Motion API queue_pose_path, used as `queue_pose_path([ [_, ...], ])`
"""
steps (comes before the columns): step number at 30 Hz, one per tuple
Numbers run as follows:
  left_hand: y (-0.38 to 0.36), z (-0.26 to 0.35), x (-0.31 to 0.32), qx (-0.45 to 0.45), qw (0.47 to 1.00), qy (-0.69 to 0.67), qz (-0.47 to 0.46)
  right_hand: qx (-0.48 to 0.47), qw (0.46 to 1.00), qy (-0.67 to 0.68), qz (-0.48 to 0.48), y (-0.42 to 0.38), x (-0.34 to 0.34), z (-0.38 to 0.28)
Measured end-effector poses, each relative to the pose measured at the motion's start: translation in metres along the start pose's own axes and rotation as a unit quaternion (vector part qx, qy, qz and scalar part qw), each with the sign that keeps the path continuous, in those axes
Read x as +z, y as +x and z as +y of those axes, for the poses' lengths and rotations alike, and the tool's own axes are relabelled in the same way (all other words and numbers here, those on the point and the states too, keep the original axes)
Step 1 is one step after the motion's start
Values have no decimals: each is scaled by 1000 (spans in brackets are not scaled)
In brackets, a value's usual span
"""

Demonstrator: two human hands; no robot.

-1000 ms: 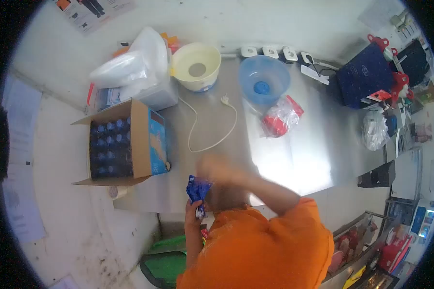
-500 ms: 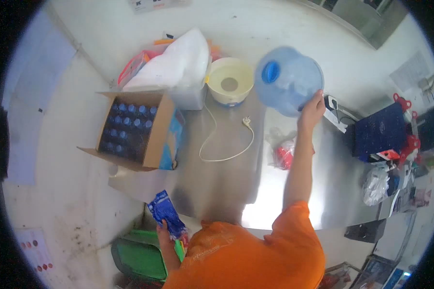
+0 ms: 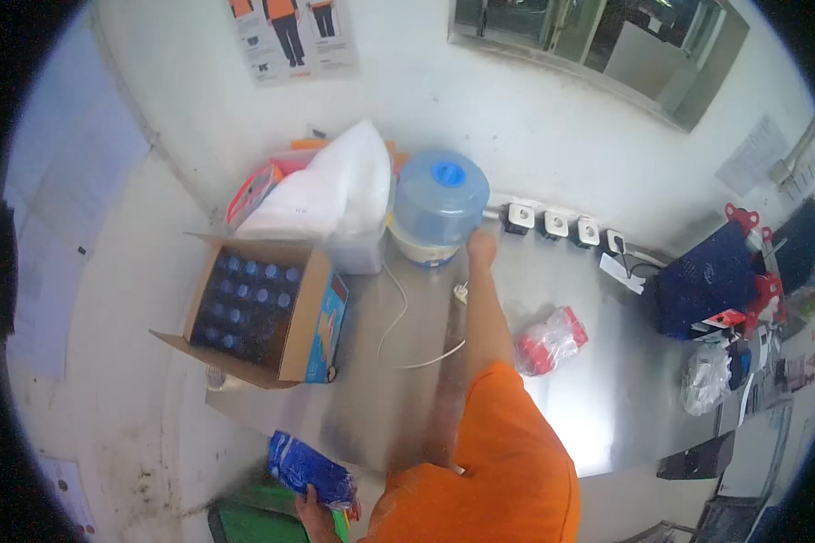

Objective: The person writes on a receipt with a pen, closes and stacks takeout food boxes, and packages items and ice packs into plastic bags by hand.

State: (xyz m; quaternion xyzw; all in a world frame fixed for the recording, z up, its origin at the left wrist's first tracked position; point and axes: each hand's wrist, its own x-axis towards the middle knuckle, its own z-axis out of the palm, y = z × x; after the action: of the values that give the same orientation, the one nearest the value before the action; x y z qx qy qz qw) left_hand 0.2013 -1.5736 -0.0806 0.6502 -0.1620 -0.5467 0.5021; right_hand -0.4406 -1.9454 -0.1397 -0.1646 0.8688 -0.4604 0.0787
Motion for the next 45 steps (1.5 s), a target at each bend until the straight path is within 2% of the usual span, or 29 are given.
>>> queue_pose_path([
  [1,-2,-3,2,0,1000,-22,-6,-31,998,-57,8,3,3,5],
  [3,-17,10,13,-18,999,-40,-14,53,989,88,-102,-9,-16,-10],
  [6,-33,53,56,-41,998,-47,-31,70,986,91,-121,-4,-25,-14],
  [9,-28,48,55,-14,997,-66,-27,40,967,216,-128,-12,-41,-27],
  [11,-23,33,42,-12,999,-35,0,-170,975,130,-61,4,-25,-2],
  [12,-16,25,37,-26,998,54,0,-268,960,80,-32,14,-18,18],
  [14,-1,18,41,-56,971,234,2,-311,944,96,-57,24,-22,21],
  [16,-7,41,101,33,940,337,-49,-140,951,224,-159,14,-42,3],
  [17,-16,62,147,41,939,323,-110,-55,934,288,-203,11,-50,-12],
  [18,-18,79,191,51,936,304,-170,-54,935,291,-197,14,-50,-21],
  [19,10,70,217,141,881,395,-220,-54,935,294,-191,16,-51,-28],
  [20,24,71,256,178,865,401,-245,-54,936,295,-186,18,-54,-33],
  [21,37,70,300,174,894,297,-285,-92,937,274,-197,15,-62,-43],
  [22,65,66,339,193,876,308,-316,-134,935,256,-206,8,-73,-54],
  [26,144,54,486,249,808,428,-318,-341,905,115,-229,28,-89,-70],
  [29,186,43,545,249,804,396,-367,-375,897,34,-232,25,-107,-97],
  [32,165,26,565,194,847,359,-341,-443,873,-13,-204,31,-116,-115],
  [35,148,33,558,160,841,340,-390,-493,845,12,-208,41,-113,-122],
  [38,139,29,551,209,811,363,-408,-423,872,19,-246,37,-120,-141],
  [41,133,25,541,186,769,401,-462,-388,890,-40,-237,32,-126,-154],
  [44,120,45,528,138,735,486,-452,-465,872,-68,-135,29,-116,-151],
  [45,125,39,521,159,751,464,-442,-490,859,-74,-128,29,-115,-151],
])
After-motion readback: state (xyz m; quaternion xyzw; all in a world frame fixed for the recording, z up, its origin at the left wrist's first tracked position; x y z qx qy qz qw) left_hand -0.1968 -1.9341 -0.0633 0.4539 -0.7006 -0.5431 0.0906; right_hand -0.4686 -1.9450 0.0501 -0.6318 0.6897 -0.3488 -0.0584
